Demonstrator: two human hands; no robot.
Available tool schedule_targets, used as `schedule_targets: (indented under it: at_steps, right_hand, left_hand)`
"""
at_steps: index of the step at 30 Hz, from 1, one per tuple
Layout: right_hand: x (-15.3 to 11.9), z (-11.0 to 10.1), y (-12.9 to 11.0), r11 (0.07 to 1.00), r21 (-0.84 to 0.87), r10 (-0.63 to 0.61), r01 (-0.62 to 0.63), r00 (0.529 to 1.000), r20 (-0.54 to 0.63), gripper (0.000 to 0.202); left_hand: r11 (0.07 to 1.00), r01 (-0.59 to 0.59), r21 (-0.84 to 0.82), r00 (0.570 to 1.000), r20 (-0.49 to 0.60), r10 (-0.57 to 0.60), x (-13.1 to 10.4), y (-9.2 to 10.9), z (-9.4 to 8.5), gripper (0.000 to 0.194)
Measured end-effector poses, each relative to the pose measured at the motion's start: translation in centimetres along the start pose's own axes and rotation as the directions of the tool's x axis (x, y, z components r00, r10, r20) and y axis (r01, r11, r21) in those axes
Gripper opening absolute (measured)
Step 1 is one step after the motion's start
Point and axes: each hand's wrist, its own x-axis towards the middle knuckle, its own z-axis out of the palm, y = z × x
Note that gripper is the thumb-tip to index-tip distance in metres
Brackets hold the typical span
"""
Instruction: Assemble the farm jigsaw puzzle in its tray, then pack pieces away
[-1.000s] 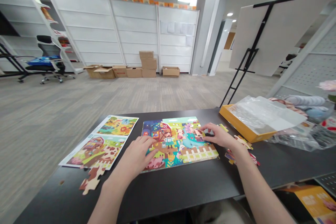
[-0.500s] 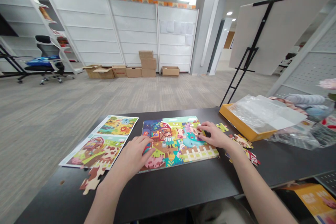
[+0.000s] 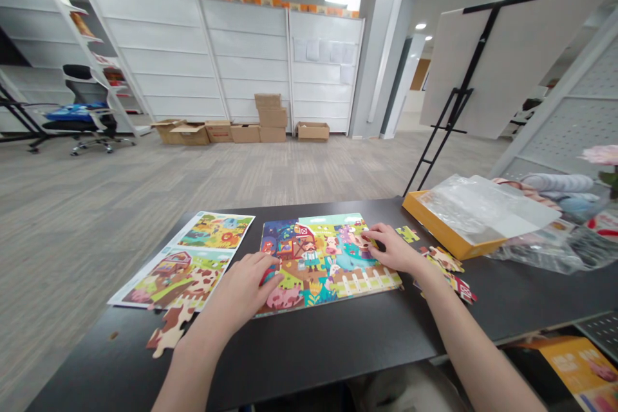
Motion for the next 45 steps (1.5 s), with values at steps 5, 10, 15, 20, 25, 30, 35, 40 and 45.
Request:
schedule_targets:
  at_steps: [5, 10, 15, 20, 25, 30, 35, 40, 45]
  right_hand:
    - [-0.1, -0.8, 0.4, 0.997, 0.055, 0.051, -0.046, 0.994, -0.100, 0.034]
    - [-0.3, -2.7, 2.5, 0.961, 0.055, 0.272, -0.271, 0.888, -0.372, 0.030]
    - [-1.9, -4.5, 4.7, 0.840, -0.086, 0.471, -0.535, 0.799, -0.374, 0.028]
    - [-4.0, -5.7, 4.1, 0.768, -0.170, 0.566, -0.618, 0.778, -0.272, 0.027]
    - [-5.9, -6.3, 2.8, 0.770, -0.140, 0.583, -0.622, 0.776, -0.239, 0.028]
    - [-6.8, -6.4, 2.5, 0.780, -0.133, 0.584, -0.611, 0.788, -0.194, 0.024]
    - [-6.5, -6.6, 3.4, 0.751, -0.202, 0.603, -0.629, 0.777, -0.179, 0.022]
    - [-5.5, -6.1, 4.2, 0.718, -0.274, 0.614, -0.640, 0.768, -0.182, 0.024]
    - [-4.3, -5.8, 4.1, 0.720, -0.262, 0.628, -0.643, 0.764, -0.150, 0.034]
  left_hand:
    - [1.000, -0.003, -0.020, 1.000, -0.025, 0.003, 0.1, -0.4, 0.0, 0.027]
    - [1.000, -0.011, -0.004, 0.999, -0.041, 0.011, 0.3, -1.0, 0.1, 0.029]
    - [1.000, -0.022, -0.002, 0.999, -0.046, 0.022, 0.6, -0.7, 0.2, 0.030]
    - [0.998, -0.069, -0.012, 0.996, -0.060, 0.068, 1.3, 0.6, 0.7, 0.030]
    - [0.980, -0.193, -0.048, 0.981, -0.041, 0.191, 2.0, 3.0, 1.3, 0.026]
    - [0.943, -0.322, -0.080, 0.946, 0.013, 0.324, 2.6, 7.4, 2.4, 0.016]
    - [0.924, -0.368, -0.099, 0.926, 0.049, 0.374, 3.4, 10.6, 4.4, 0.025]
    - [0.936, -0.342, -0.079, 0.934, 0.080, 0.348, 4.3, 11.4, 5.3, 0.035]
    - [0.930, -0.352, -0.108, 0.929, 0.085, 0.361, 4.9, 11.6, 5.6, 0.031]
